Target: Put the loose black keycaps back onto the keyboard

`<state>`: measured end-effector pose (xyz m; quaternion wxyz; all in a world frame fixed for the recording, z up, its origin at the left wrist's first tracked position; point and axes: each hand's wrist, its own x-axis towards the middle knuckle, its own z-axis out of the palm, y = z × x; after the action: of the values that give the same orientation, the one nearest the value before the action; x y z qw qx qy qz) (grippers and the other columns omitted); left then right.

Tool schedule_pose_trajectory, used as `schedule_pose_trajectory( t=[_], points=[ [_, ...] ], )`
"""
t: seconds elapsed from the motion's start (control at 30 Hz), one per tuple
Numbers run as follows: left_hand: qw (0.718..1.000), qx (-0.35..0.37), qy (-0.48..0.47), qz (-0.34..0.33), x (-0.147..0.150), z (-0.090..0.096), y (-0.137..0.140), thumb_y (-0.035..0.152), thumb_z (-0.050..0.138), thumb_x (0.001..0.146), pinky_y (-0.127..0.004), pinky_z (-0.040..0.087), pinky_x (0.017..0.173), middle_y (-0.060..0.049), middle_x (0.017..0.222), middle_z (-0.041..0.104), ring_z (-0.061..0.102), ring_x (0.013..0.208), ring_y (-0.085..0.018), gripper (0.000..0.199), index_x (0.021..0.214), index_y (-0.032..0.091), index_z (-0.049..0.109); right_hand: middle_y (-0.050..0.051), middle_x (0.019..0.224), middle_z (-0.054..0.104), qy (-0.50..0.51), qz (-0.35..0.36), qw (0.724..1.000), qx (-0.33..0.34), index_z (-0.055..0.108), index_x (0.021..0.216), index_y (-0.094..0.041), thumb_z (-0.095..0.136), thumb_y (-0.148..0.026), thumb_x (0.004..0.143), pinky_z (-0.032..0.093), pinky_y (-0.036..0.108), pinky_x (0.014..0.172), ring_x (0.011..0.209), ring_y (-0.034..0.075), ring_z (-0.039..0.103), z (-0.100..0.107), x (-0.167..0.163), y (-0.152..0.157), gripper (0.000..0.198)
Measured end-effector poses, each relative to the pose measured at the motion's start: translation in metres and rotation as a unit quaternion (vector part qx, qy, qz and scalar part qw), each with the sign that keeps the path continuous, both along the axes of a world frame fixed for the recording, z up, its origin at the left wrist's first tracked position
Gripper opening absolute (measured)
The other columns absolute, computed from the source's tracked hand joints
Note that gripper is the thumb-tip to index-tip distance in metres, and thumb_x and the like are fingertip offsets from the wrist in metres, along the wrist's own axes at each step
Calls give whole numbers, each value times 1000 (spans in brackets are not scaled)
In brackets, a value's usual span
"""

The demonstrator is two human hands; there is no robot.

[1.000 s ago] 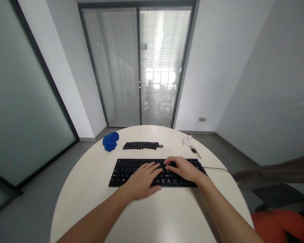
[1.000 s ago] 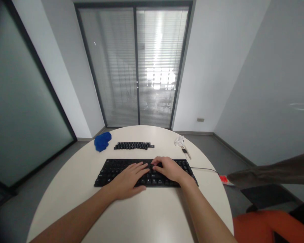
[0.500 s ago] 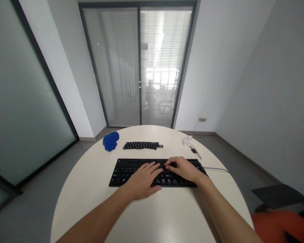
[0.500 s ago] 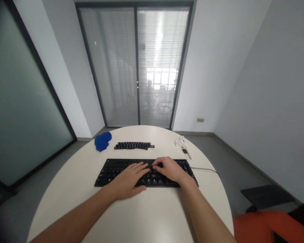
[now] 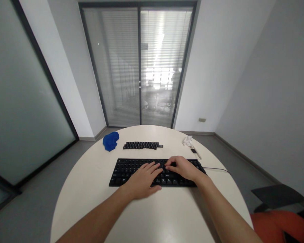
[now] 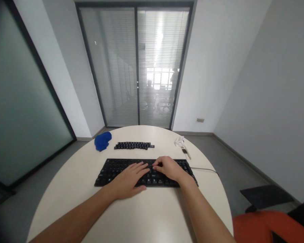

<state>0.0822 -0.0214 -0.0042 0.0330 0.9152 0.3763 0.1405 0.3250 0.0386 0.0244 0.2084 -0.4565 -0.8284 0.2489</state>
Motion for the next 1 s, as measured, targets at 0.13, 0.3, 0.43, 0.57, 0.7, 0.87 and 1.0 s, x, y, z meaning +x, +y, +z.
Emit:
schedule_pose_trajectory(
  t=[0.13,0.3,0.43,0.57,0.7,0.87,1.0],
  points=[
    [1000,2,-4,-2,-1,-1,0,49,58,94,-51,28,120,-10,158,39,33,147,-31,64,148,22,41,5,95,79,-4,-7,1000,-4,77,89,-20,69,-32,83,51,33,86,92,24,71,1,-1,1,16],
    [1000,2,-6,-1,-1,-1,0,49,58,94,-51,28,119,-10,158,39,33,147,-31,64,149,22,40,5,94,79,-11,-9,1000,-16,78,90,-20,68,-32,83,51,33,85,90,24,72,4,-3,1,17],
    [1000,3,-12,-3,-1,-2,0,50,58,94,-51,28,119,-10,157,40,33,147,-31,63,149,23,41,5,93,79,-15,-10,1000,-24,78,91,-20,69,-33,83,51,32,84,88,23,72,4,-3,2,17],
    [1000,7,-14,-7,-2,-3,0,50,58,94,-51,28,119,-9,158,39,34,146,-31,63,148,24,40,4,90,79,-15,-1,1000,-27,78,89,-20,68,-32,82,51,31,81,84,22,72,2,-2,4,17],
    [1000,5,-10,-5,-2,-2,0,49,59,93,-52,28,119,-9,158,40,34,146,-32,64,148,23,41,3,89,79,-18,6,999,-30,78,88,-20,66,-31,82,51,30,79,83,22,71,1,-2,6,17],
    [1000,4,-7,-4,-1,0,-1,49,59,94,-52,28,119,-10,158,39,34,146,-31,63,148,22,41,4,87,78,-68,-4,998,-4,78,85,-20,67,-25,79,49,29,76,82,22,71,3,-7,5,13],
    [1000,3,-5,-4,-1,-1,0,50,59,93,-52,28,119,-10,158,39,33,146,-32,64,148,23,41,5,87,79,-86,-12,996,1,78,83,-21,66,-22,78,49,29,75,81,22,71,7,-11,2,13]
  ],
)
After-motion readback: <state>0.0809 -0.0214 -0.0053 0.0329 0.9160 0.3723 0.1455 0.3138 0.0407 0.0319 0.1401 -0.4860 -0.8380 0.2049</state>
